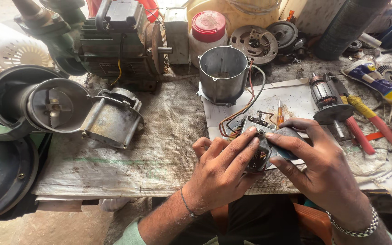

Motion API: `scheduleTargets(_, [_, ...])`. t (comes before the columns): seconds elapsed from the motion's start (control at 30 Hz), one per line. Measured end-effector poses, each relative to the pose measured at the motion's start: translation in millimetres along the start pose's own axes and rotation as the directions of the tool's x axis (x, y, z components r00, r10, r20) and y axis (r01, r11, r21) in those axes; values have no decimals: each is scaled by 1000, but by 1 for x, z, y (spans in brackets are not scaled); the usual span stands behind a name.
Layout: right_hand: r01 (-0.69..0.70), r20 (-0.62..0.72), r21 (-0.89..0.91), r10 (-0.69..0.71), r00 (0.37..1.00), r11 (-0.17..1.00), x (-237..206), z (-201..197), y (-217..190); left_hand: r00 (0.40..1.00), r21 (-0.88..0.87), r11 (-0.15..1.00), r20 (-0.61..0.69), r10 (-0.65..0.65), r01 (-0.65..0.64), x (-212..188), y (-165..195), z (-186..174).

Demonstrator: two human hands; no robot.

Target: The person holds a small electric motor housing on a cluttered workbench and uses a hand tool to turn a fastener on its top while arranging its wires. They repeatedly reposition the motor and continue working on the fastener and wiring throughout the clip.

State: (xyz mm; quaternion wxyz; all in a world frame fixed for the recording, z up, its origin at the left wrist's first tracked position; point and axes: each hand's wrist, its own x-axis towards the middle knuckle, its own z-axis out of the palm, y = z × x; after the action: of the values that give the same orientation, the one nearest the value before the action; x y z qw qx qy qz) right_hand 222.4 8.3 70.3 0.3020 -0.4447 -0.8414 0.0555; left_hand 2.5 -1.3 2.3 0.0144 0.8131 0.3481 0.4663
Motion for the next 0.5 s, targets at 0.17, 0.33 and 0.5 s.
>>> scheduleTargets(0.17, [-29,-31,104,32,999,994,-1,7,8,1000,47,999,-3,0,0,-1,0,1])
scheduleTargets(0.33, [1,-42,204,8,999,979,2,4,14,1000,69,998,-5,-7,8,0,2,0])
scheduleTargets(0.5, [-35,-18,181,39,999,983,5,-8,6,1000,70,997,3,-11,11,1,3,-1])
